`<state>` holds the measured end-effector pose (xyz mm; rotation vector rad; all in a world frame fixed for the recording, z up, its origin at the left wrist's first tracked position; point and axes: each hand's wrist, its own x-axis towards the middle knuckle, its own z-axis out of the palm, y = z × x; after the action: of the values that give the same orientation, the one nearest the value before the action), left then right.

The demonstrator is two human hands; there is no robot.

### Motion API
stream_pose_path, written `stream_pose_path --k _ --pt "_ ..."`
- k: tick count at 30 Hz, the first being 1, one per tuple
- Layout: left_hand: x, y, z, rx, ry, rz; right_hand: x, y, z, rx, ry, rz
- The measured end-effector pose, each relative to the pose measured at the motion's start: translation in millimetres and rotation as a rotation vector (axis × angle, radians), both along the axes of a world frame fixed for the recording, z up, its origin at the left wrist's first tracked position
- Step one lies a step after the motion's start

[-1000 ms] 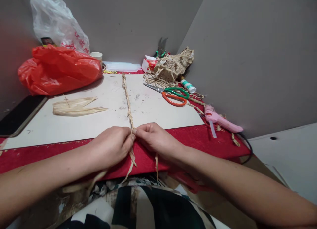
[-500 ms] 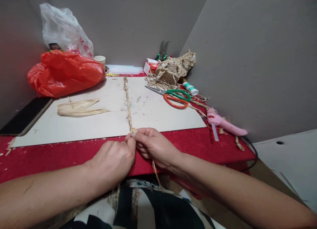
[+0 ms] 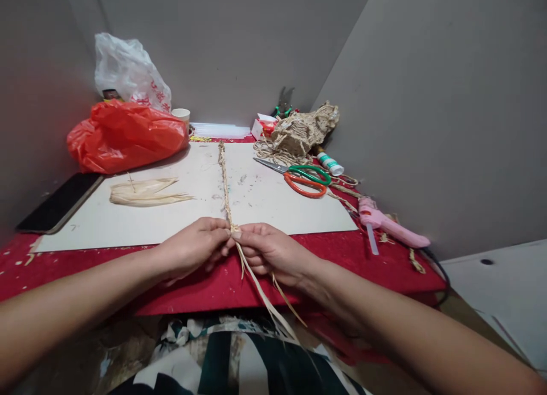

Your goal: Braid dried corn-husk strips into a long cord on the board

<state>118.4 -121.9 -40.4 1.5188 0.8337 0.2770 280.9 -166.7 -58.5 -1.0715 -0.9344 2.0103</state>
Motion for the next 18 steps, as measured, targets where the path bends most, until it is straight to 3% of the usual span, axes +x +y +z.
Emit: stream_pose_path --k 3,6,12,18 --pt "1.5 0.6 -2.1 0.154 0.052 -0.027 7.0 1.6 1.3 0.056 -0.122 0.046" --pt "1.0 4.5 -1.4 0.235 0.094 -0.076 13.1 3.9 2.5 0.269 -0.321 0.088" --pt "4.1 8.8 -1.9 0.139 0.122 -0.048 15.6 5.7 6.3 0.692 -0.841 0.165" --pt "6.7 6.0 -6.2 0.129 0.098 0.005 18.0 0.2 14.3 0.82 -1.026 0.23"
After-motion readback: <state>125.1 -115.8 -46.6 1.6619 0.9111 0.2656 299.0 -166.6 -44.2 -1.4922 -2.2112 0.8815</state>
